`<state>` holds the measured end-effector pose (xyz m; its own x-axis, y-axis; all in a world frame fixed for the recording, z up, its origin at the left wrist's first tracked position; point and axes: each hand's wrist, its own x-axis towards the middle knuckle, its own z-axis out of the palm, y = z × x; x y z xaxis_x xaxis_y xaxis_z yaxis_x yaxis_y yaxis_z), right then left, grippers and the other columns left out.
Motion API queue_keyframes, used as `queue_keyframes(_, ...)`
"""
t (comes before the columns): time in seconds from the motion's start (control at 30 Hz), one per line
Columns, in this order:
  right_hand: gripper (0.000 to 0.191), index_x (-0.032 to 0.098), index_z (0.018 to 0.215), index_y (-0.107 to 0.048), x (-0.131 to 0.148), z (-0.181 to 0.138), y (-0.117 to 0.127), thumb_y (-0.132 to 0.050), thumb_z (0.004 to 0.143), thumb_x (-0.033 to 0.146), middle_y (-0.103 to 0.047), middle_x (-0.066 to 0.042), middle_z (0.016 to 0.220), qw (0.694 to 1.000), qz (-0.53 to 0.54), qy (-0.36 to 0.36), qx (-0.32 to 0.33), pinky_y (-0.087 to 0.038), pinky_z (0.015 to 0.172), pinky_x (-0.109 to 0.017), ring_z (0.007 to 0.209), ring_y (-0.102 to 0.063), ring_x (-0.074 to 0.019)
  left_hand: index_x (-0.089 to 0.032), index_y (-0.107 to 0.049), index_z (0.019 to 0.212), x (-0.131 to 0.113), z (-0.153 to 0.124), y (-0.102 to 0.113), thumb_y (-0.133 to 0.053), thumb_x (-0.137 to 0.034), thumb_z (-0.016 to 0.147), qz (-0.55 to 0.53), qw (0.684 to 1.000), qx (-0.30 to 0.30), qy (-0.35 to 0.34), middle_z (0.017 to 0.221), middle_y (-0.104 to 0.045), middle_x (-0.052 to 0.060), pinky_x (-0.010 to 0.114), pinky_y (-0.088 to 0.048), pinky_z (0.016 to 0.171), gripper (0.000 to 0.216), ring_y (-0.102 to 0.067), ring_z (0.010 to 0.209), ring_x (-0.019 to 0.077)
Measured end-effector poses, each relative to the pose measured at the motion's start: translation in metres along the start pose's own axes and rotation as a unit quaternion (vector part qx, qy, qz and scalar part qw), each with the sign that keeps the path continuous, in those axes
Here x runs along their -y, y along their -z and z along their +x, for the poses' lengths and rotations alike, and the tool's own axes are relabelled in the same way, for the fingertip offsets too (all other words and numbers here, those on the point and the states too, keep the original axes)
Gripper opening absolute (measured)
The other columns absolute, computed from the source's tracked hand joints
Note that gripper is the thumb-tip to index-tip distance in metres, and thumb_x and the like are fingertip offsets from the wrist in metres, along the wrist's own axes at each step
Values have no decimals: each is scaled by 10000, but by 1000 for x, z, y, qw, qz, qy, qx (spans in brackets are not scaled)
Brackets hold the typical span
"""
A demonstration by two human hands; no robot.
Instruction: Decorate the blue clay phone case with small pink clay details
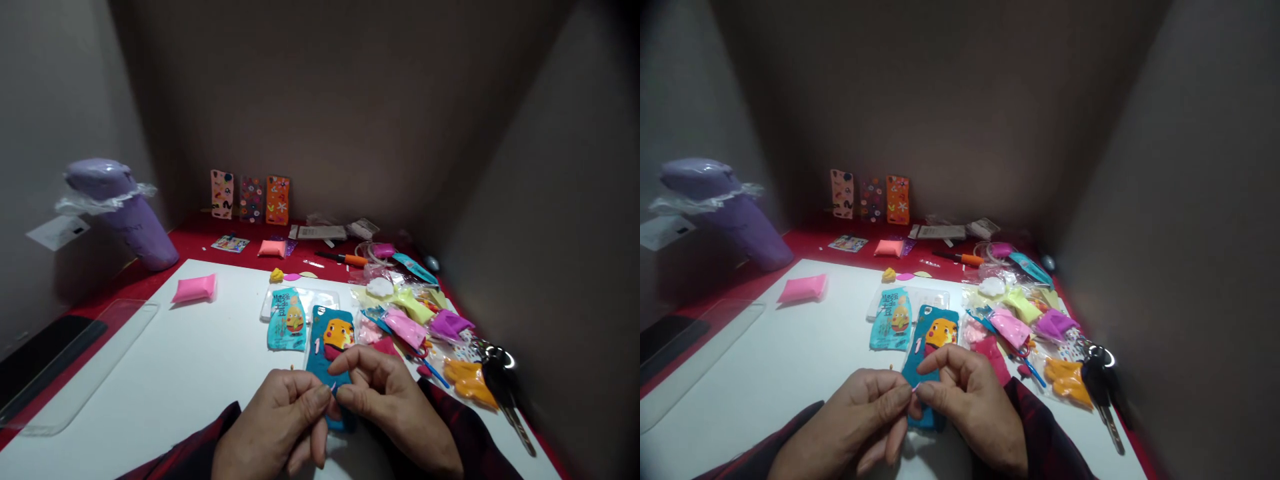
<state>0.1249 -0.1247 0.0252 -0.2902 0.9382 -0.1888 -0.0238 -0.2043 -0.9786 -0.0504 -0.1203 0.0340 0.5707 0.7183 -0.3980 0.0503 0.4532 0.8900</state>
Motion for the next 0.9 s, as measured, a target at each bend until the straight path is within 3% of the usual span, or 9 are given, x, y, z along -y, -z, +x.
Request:
queue_keyframes(0.13,253,146,844,-656,2,-2,-4,-705,741,373,-393,71,524,999,-40,3,-3,-244,482,-204,502,-323,-59,-149,-505,561,-2,-2,-3,-497,-557,820,29,999,-17,6,382,-423,-52,205,-127,369,483,-275,331,42)
queue_keyframes(0.3,268,126,729,-631,3,-2,-6,-625,809,382,-546,1,625,996,-82,31,-10,-312,532,-222,579,-428,-90,-137,-520,507,-4,-2,-3,-378,-633,834,59,998,3,14,342,-351,-54,221,-122,375,610,-251,318,44)
queue_keyframes(0.53,304,143,730,-570,1,-4,-5,-559,842,426,-378,59,544,991,-129,38,-29,-247,474,-215,512,-318,-76,-159,-519,778,3,0,-1,-509,-514,836,-29,999,-16,1,485,-568,-24,187,-134,348,360,-291,321,34)
queue_keyframes(0.77,286,161,809,-636,1,-3,-4,-513,879,409,-574,-12,743,992,-98,64,-37,-368,615,-227,685,-486,-117,-138,-556,810,2,-1,0,-460,-442,888,-22,999,-21,-11,478,-560,-28,162,-146,350,329,-292,322,16)
queue_keyframes(0.9,269,183,918,-655,-4,-4,-2,-600,819,427,-522,26,660,996,-69,40,-39,-318,545,-210,592,-423,-88,-139,-551,804,-1,-1,0,-454,-460,885,-19,1000,-21,-10,470,-561,-27,166,-141,341,345,-296,312,20)
